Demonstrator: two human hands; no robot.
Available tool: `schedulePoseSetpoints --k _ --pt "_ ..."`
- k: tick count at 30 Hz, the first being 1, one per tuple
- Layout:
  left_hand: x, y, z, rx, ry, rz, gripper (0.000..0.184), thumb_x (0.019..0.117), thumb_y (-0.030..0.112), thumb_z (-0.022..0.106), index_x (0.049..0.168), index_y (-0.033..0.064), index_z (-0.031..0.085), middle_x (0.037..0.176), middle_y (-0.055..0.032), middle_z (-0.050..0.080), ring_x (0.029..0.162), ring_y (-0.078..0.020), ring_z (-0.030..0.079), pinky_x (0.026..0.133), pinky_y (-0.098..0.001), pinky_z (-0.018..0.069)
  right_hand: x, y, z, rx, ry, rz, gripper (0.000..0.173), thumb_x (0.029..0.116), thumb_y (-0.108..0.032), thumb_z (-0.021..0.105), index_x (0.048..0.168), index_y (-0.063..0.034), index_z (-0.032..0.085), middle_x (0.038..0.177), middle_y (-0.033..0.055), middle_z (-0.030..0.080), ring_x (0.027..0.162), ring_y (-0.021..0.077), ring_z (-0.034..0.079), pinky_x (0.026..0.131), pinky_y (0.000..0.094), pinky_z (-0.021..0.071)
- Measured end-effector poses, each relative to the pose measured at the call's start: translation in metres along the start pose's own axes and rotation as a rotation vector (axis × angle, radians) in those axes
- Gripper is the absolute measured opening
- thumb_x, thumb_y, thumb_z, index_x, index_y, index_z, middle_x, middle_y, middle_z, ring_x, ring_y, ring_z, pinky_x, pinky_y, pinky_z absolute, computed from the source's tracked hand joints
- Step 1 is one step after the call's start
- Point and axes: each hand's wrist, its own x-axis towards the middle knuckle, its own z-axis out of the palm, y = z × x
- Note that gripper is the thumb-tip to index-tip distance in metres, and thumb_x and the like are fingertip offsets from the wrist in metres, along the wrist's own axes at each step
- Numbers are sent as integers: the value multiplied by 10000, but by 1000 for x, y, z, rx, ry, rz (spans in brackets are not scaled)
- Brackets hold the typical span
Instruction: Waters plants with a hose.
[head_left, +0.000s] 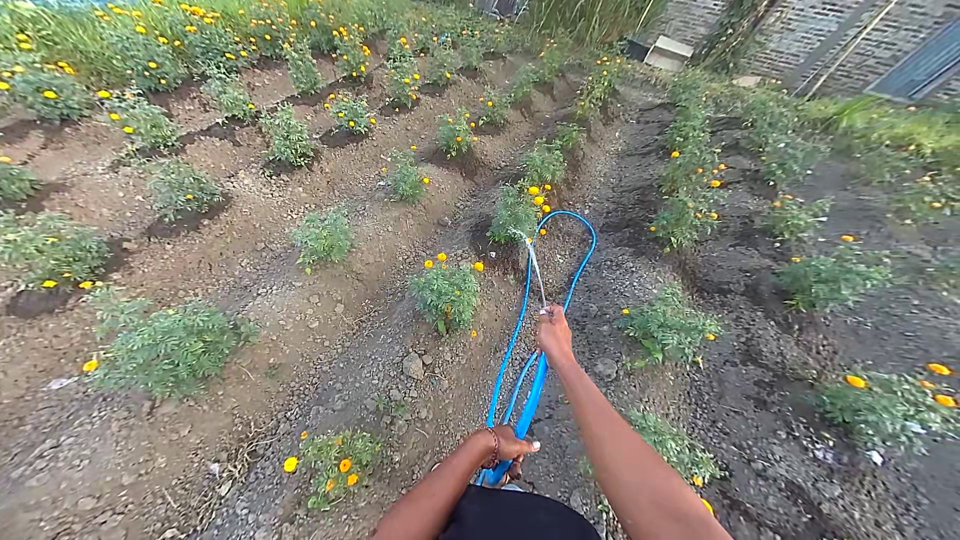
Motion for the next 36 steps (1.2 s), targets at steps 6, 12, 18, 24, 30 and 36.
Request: schedulePoseSetpoints --k 6,12,18,24,30,36 --pt "1 -2 1 9 -1 -4 356 1061 451 532 966 108 546 702 39 549 583 -89 549 614 -290 497 2 5 2 -13 -5 5 350 1134 -254 345 1419 -87 461 944 152 598 617 226 588 570 401 516" --pt "1 -4 3 7 3 -4 355 1060 446 541 988 99 550 708 35 552 590 -89 547 629 -294 495 0 5 3 -7 -16 11 350 1136 -254 338 1422 -86 450 908 136 576 582 208 557 542 381 499" --pt "2 -7 4 -49 -11 25 348 1066 431 542 1049 83 541 721 33 529 595 -89 554 639 -286 517 -1 8 4 -8 -20 16 365 1136 -274 328 1428 -92 451 878 132 578 566 209 559 537 386 506" --pt "2 -6 5 -16 -3 14 358 1063 442 542 1027 85 544 716 30 539 595 -94 553 639 -295 510 -2 9 2 10 -14 7 358 1135 -255 333 1426 -89 457 890 132 583 578 207 559 543 382 501" --pt "3 -4 6 0 -7 9 358 1063 449 538 964 106 539 704 37 532 588 -92 542 632 -295 502 -2 9 0 34 8 -6 352 1134 -261 338 1414 -86 461 874 131 585 563 210 561 534 387 504" --pt "5 -2 6 3 9 15 356 1059 447 544 972 102 547 713 33 544 595 -92 551 640 -296 505 -7 4 -6 29 24 -13 347 1136 -259 335 1409 -83 459 845 120 577 555 203 566 521 375 507"
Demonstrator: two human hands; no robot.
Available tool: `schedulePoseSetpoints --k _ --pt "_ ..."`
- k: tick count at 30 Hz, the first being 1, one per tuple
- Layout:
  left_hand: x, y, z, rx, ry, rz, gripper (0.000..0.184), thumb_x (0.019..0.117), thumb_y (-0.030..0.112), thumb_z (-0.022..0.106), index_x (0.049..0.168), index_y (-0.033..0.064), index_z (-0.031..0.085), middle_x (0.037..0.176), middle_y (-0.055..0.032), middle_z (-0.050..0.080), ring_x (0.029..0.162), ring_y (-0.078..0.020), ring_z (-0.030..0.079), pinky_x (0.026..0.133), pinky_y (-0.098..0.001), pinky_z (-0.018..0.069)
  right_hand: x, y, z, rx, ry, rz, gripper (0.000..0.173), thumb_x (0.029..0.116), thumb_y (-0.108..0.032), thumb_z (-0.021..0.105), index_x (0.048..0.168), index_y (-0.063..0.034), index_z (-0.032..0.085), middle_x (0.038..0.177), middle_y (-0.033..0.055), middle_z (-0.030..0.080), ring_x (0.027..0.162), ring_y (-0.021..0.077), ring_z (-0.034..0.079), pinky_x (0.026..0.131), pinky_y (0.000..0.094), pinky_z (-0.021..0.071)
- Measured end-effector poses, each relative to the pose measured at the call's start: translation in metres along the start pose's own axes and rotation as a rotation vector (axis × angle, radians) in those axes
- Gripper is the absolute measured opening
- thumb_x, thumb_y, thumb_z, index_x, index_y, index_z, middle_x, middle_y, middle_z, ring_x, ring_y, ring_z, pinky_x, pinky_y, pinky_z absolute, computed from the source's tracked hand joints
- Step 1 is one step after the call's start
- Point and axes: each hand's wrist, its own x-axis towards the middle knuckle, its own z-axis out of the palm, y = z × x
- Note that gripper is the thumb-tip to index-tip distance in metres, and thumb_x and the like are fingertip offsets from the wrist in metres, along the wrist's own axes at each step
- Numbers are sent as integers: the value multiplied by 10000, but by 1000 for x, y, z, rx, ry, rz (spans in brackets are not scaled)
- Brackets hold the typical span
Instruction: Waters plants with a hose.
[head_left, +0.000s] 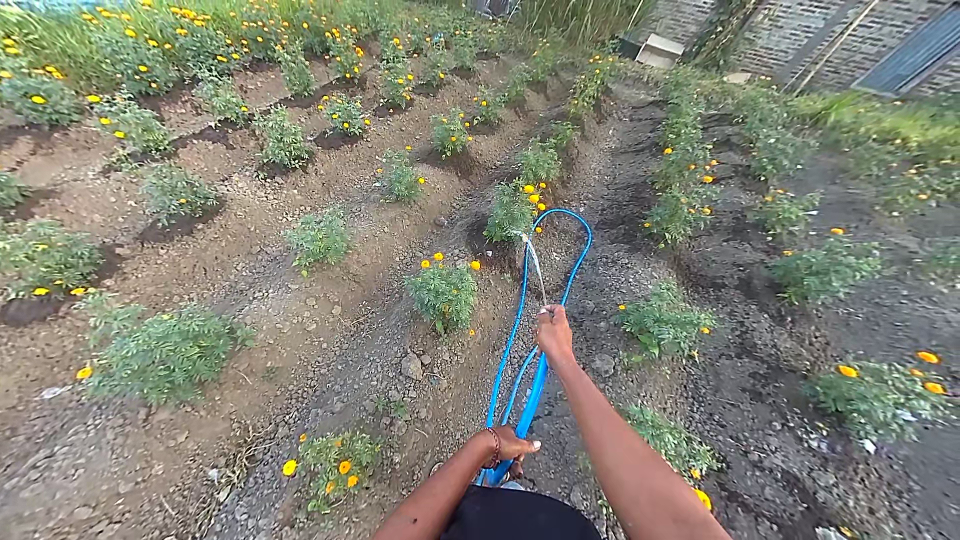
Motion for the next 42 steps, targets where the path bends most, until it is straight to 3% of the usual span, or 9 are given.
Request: schedulePoseSetpoints --k 5,12,16,28,42 --pt "-2 1 1 18 4 -8 357 1054 454 547 974 106 546 716 34 546 599 -93 552 642 -302 503 3 4 1 0 -9 15 358 1137 -264 335 1426 -86 449 848 129 571 545 207 554 517 378 502" --pt "-8 -8 4 31 -16 -41 367 1069 450 516 942 107 549 716 39 541 599 -90 545 643 -302 502 9 22 16 -67 -88 105 375 1140 -260 317 1452 -82 425 976 164 587 616 223 569 579 396 509" --pt "-7 -17 3 13 -12 -66 360 1069 439 521 981 92 558 734 31 547 609 -95 546 654 -303 501 12 24 31 -122 -145 122 375 1139 -255 315 1456 -89 429 1062 195 610 694 260 609 639 430 525" --pt "-11 -13 1 -10 -8 -69 331 1069 416 534 1026 88 542 723 33 530 595 -88 532 637 -290 493 13 15 37 -140 -194 110 373 1139 -283 327 1454 -111 426 985 152 593 637 221 581 588 391 510" --pt "-12 -10 6 -54 -7 -43 310 1074 403 533 976 109 530 690 48 515 575 -81 532 620 -278 499 10 15 31 -108 -203 71 383 1134 -274 338 1463 -100 429 930 139 590 595 205 562 562 375 503"
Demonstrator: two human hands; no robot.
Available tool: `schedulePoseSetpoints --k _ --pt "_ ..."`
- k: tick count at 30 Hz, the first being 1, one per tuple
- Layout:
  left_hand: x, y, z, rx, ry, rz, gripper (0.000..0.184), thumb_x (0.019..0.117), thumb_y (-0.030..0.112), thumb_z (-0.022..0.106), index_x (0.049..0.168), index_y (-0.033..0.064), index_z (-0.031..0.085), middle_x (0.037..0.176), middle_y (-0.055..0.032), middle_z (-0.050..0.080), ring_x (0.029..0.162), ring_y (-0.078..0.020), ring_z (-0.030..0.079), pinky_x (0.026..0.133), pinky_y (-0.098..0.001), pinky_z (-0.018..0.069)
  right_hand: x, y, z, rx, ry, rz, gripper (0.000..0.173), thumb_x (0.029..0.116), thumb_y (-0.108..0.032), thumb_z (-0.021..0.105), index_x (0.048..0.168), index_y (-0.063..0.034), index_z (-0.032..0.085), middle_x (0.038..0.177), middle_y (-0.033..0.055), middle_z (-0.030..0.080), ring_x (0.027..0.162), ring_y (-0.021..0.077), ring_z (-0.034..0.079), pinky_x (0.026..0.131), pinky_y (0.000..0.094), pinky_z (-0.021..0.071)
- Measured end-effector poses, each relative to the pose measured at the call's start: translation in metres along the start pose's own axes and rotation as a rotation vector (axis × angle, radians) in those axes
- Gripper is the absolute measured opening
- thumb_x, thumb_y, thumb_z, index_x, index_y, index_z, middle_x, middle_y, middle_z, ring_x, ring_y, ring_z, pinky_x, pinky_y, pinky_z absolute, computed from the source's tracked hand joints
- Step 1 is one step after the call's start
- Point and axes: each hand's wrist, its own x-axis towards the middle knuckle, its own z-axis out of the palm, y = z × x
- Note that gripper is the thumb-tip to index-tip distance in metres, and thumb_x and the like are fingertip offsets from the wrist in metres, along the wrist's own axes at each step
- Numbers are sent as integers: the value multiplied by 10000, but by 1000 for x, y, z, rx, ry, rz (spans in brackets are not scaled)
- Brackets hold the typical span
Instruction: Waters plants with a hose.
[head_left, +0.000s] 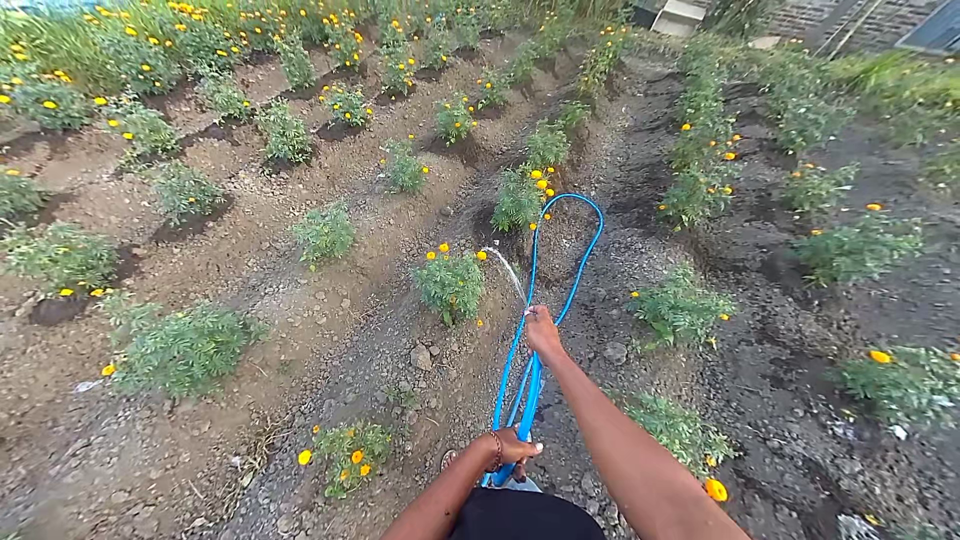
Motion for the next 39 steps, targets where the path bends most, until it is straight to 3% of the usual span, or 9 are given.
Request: schedulePoseSetpoints --k 39 --pt "6 -2 6 35 -2 -22 338 1068 432 533 994 102 540 704 39 541 588 -86 546 630 -287 499 -5 3 -3 1 -7 -33 366 1137 -275 335 1439 -99 440 920 133 586 614 213 566 578 382 503"
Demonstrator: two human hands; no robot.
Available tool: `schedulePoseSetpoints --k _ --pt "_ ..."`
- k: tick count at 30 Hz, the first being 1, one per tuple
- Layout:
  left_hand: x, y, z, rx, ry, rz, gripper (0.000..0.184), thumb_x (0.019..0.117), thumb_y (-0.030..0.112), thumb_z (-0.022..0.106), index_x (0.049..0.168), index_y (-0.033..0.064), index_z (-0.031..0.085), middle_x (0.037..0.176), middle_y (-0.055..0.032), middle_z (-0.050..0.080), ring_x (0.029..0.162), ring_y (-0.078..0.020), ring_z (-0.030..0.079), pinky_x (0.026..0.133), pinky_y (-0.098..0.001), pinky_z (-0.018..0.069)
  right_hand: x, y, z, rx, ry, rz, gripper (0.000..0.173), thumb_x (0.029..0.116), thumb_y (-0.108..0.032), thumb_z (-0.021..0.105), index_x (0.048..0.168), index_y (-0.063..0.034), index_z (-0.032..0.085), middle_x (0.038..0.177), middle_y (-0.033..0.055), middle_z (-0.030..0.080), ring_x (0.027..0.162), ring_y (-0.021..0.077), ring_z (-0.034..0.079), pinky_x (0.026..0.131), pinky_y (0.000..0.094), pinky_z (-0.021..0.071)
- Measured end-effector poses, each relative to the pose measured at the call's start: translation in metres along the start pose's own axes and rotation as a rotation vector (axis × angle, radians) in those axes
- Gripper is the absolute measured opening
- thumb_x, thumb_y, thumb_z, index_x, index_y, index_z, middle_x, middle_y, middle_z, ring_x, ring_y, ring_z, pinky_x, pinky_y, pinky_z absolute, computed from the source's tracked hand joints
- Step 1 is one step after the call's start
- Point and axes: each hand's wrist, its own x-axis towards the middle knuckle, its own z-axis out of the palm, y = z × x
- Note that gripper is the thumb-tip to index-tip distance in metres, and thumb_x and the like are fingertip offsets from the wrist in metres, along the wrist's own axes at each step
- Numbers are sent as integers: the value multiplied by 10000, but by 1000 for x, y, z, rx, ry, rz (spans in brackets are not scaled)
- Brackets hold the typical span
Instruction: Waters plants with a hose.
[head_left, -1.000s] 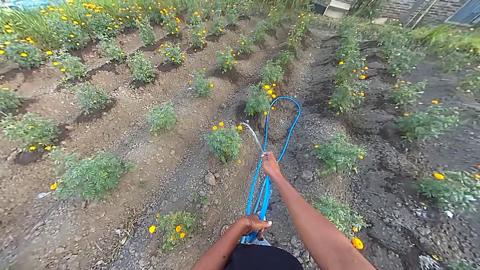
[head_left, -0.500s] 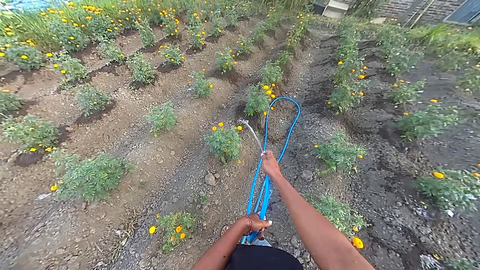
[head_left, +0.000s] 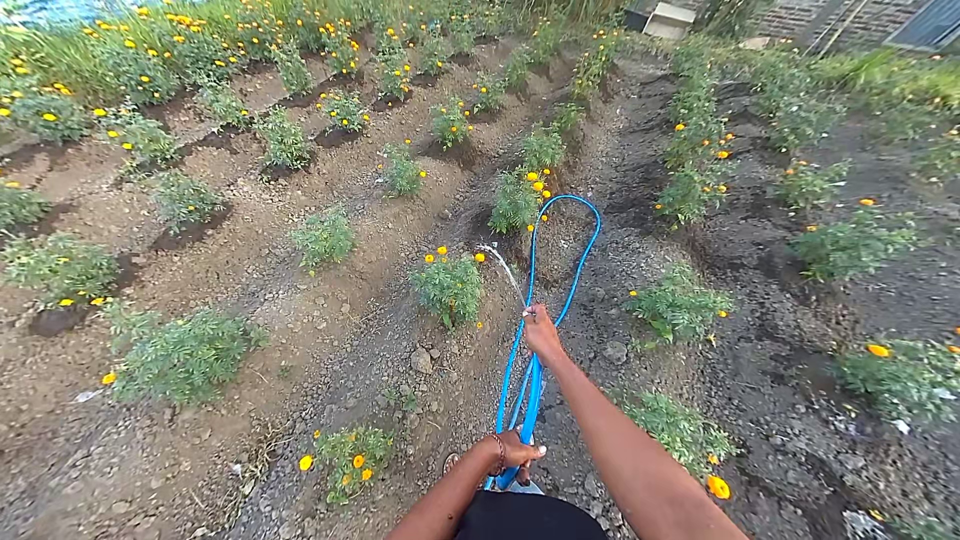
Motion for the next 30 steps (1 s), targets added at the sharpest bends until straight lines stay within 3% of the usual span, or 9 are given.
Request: schedulePoseSetpoints --k 5,11,18,23,30 --pt "0 -1 0 30 -6 -5 349 1072 436 524 966 104 538 693 41 527 578 -84 527 624 -285 488 1 9 -1 36 36 55 364 1135 -279 341 1440 -109 442 949 150 593 614 222 577 564 389 506" --pt "6 2 -3 17 -12 2 333 1073 419 529 959 106 537 691 39 532 577 -88 541 625 -285 499 -4 5 -13 18 110 50 366 1126 -246 355 1444 -95 454 986 172 626 678 256 619 626 424 528" --pt "-1 7 -1 41 -13 2 314 1067 407 545 1014 98 534 711 41 527 585 -81 543 629 -278 504 -3 9 -14 14 98 71 385 1133 -274 349 1468 -105 438 999 178 623 668 255 610 620 420 526" --pt "4 5 -2 12 -15 13 283 1068 380 550 1005 105 523 704 43 520 578 -81 541 625 -275 506 -5 7 -16 48 117 51 364 1132 -278 357 1435 -103 458 911 146 593 596 221 574 566 393 511" --pt "3 5 -1 11 -12 20 310 1067 398 553 1038 90 528 711 37 521 583 -84 548 637 -277 518 -3 10 -15 59 124 58 365 1130 -275 360 1435 -99 460 909 143 602 604 222 582 571 393 513"
